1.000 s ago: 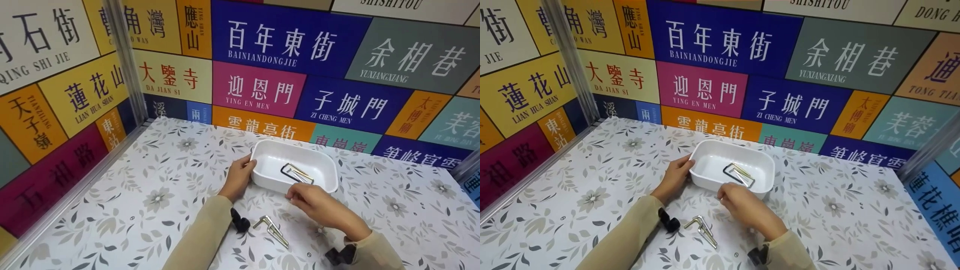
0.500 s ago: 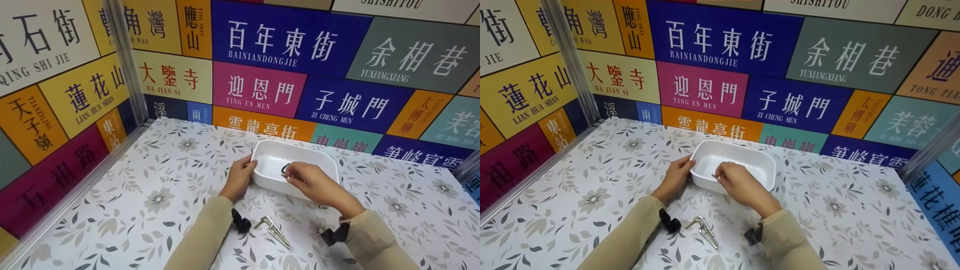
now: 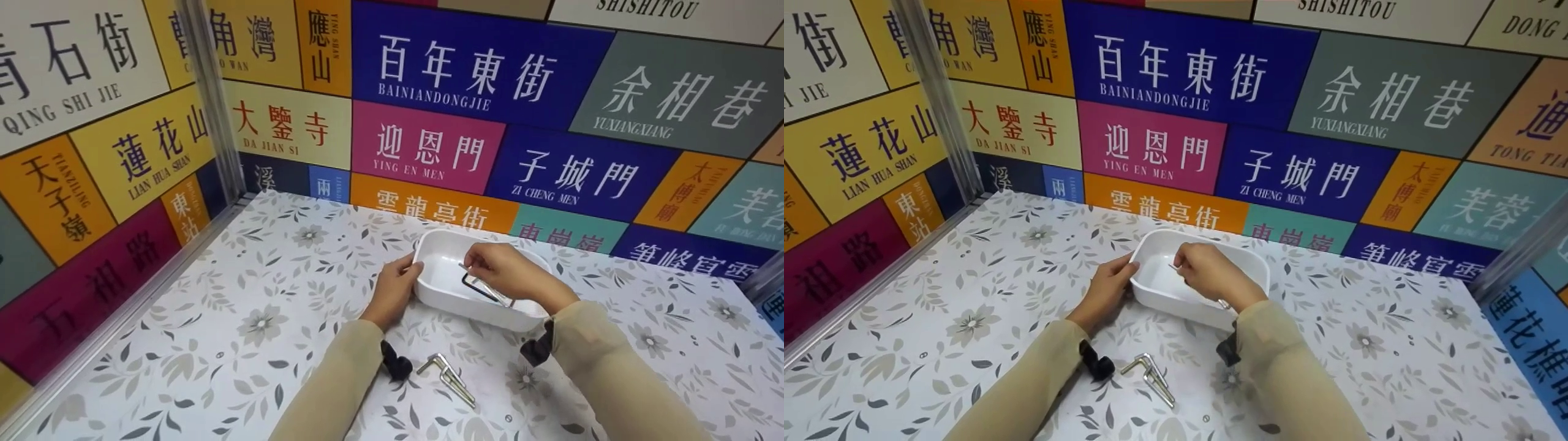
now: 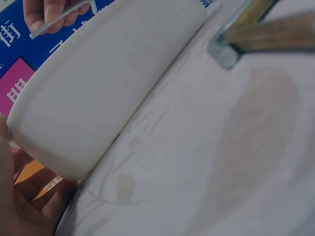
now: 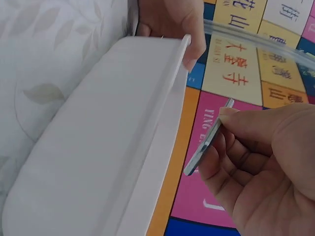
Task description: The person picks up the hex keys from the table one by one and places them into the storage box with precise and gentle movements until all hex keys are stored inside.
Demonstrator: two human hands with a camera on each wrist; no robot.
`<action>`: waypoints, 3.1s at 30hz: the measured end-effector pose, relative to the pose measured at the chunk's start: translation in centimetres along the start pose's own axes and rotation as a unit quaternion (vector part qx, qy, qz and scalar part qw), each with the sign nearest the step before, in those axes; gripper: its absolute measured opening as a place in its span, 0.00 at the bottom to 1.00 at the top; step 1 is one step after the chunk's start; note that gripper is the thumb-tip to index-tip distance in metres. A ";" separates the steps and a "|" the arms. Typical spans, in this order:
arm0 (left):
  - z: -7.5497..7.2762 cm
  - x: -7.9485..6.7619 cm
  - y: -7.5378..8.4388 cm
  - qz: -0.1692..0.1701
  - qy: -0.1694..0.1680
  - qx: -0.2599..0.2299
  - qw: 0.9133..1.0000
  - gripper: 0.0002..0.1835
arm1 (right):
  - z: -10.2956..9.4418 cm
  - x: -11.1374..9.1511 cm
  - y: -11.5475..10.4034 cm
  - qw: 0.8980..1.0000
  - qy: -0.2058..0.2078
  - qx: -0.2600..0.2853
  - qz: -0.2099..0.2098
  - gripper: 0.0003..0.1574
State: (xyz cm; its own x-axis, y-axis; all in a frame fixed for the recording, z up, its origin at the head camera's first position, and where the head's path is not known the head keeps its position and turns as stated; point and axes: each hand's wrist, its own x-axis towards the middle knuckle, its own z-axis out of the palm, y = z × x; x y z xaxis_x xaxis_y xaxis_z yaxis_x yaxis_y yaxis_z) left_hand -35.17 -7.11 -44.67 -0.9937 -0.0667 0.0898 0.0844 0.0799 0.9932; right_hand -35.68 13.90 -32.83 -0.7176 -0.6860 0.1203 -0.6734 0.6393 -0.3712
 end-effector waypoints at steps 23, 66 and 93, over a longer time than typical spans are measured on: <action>0.2 0.1 0.2 0.025 -0.004 -0.004 1.000 0.26 | 1.8 5.0 2.6 0.995 -0.081 0.018 0.050 0.07; 0.1 0.0 -0.1 0.011 0.014 0.000 1.000 0.27 | 5.5 6.9 4.9 0.989 -0.095 -0.030 0.113 0.08; 0.1 0.0 -0.2 0.004 0.004 -0.006 1.000 0.27 | 3.8 4.9 4.6 0.991 -0.065 -0.028 0.116 0.16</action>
State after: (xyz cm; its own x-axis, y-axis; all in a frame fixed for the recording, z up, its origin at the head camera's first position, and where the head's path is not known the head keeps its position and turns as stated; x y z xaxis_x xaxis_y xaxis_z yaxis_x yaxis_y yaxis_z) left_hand -35.16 -7.02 -44.88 -0.9923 -0.0742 0.0991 0.0940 0.0688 0.9932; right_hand -41.59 12.19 -37.43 -0.8278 -0.5549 -0.0825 -0.5046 0.8007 -0.3228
